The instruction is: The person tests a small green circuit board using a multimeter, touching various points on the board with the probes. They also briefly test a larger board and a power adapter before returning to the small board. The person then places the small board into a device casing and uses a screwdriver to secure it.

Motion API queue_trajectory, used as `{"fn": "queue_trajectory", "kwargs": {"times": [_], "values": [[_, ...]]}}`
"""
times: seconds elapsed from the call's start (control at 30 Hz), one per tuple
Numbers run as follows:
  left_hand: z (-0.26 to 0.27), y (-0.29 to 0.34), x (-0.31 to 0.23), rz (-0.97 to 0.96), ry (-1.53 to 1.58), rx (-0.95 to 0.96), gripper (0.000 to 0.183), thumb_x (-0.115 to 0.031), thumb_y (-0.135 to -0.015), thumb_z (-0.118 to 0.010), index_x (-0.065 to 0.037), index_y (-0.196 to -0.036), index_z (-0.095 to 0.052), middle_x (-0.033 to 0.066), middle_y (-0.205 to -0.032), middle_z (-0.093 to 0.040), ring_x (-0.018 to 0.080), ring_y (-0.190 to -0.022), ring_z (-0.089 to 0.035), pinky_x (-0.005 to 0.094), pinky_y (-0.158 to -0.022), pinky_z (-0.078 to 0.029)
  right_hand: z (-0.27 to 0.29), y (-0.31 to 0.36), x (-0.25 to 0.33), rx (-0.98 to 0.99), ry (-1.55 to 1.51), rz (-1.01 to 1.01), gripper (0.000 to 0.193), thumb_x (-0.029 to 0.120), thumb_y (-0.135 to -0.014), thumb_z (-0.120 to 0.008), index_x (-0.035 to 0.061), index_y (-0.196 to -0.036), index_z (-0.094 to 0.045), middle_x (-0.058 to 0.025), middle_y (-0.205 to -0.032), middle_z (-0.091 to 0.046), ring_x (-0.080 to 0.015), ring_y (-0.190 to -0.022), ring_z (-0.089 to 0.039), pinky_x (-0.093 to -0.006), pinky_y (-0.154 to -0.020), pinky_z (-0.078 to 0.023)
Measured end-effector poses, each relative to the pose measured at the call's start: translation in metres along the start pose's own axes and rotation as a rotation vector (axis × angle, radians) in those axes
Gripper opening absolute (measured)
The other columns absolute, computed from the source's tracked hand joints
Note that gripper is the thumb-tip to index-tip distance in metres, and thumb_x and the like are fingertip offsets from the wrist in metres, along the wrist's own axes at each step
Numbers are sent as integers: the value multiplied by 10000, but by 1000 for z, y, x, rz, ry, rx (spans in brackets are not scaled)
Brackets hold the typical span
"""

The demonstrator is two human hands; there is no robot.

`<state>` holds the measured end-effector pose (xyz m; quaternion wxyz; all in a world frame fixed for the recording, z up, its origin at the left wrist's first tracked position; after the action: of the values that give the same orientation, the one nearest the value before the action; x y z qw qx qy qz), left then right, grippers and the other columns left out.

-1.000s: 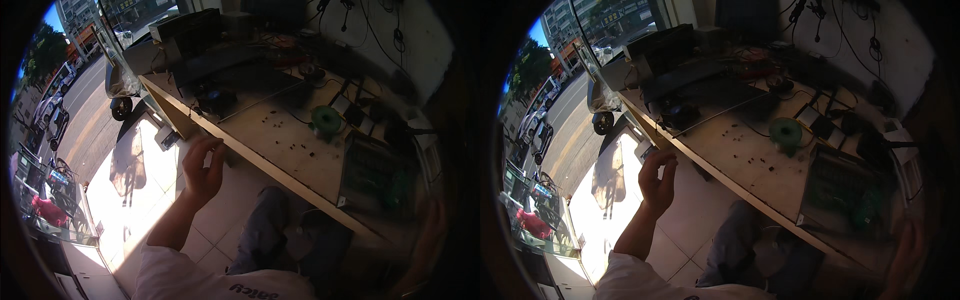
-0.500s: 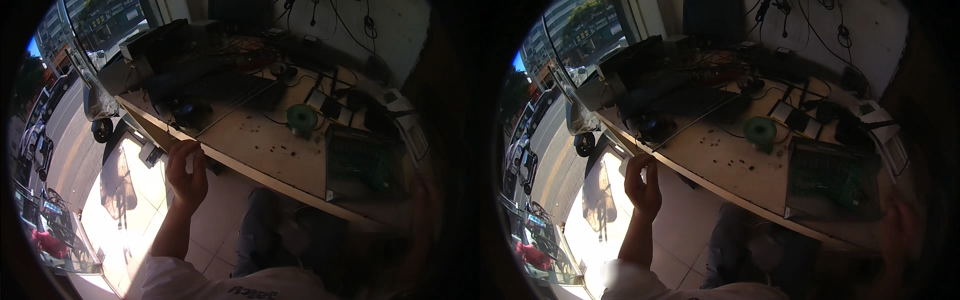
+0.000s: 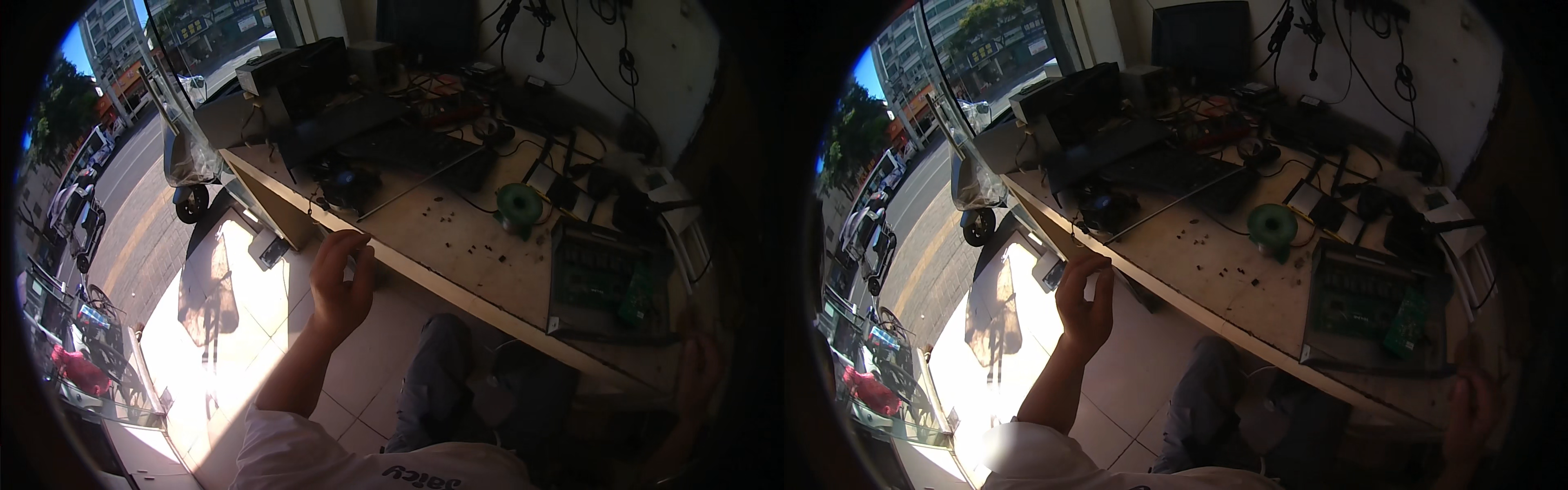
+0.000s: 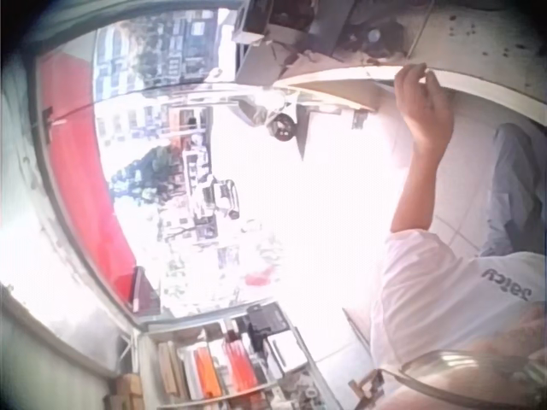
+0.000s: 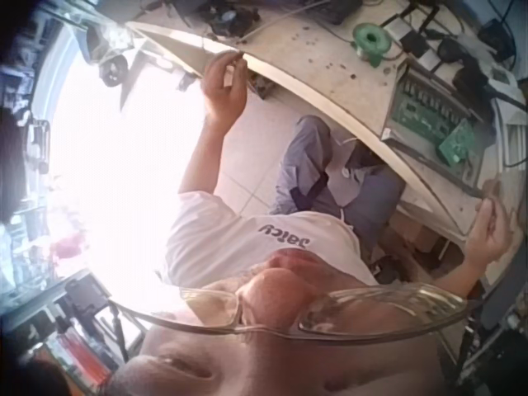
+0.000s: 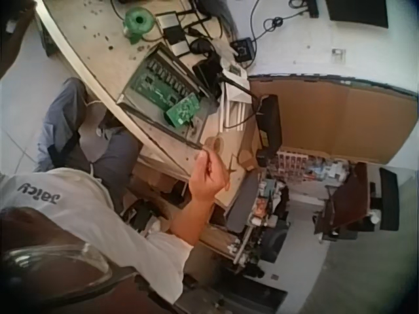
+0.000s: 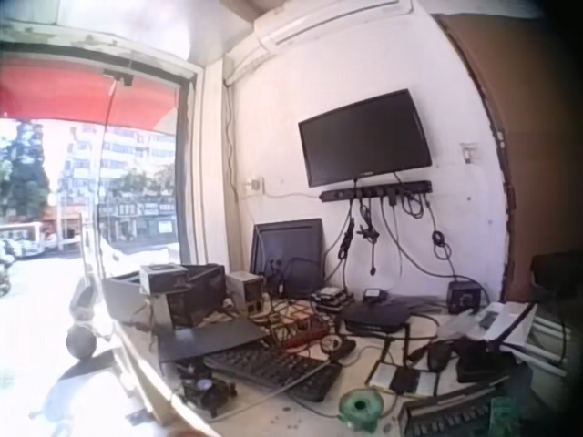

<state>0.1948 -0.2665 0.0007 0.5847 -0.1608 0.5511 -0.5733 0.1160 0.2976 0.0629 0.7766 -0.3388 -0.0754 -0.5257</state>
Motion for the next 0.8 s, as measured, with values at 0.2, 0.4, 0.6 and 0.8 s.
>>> {"fn": "queue_trajectory", "kwargs": {"times": [0.2,0.4,0.6,0.8], "values": [[-2,-1,-6,34,37,21,145,39,-903,-665,34,-1048,-664,181,-1050,-678,279,-901,-685,335,-790,-539,-2,12,9,-44,3,-64,177,114,-1010,-594,-22,-1100,-665,-78,-1003,-668,-162,-849,-611,-326,-744,-501],[-74,-17,-38,-92,81,292,427,-110,-856,-773,0,-1230,-600,216,-1241,-614,399,-1107,-618,440,-916,-534,-18,6,35,-2,19,65,150,96,-961,-618,-38,-994,-676,-148,-880,-673,-240,-800,-636,-357,-711,-497],[-133,-67,-39,-239,5,362,570,-218,-891,-740,42,-1341,-506,243,-1337,-540,419,-1287,-490,479,-1090,-407,-9,15,49,14,-26,55,136,94,-950,-624,-37,-959,-661,-136,-783,-626,-246,-673,-581,-361,-600,-434],[-193,-197,56,20,-377,609,550,-229,-859,-710,13,-1333,-574,252,-1224,-639,421,-1150,-614,485,-983,-505,15,37,21,-92,278,175,158,118,-958,-618,-35,-968,-657,-150,-797,-602,-243,-682,-569,-354,-619,-434]]}}
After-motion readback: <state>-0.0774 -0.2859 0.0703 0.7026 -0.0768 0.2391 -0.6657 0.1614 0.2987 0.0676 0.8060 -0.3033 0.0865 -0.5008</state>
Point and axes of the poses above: each hand's wrist, its own y-axis away from the middle knuckle, its own z-axis out of the back of the hand, x = y × z, the point moved 2 cm from there along -y, towards the middle knuckle
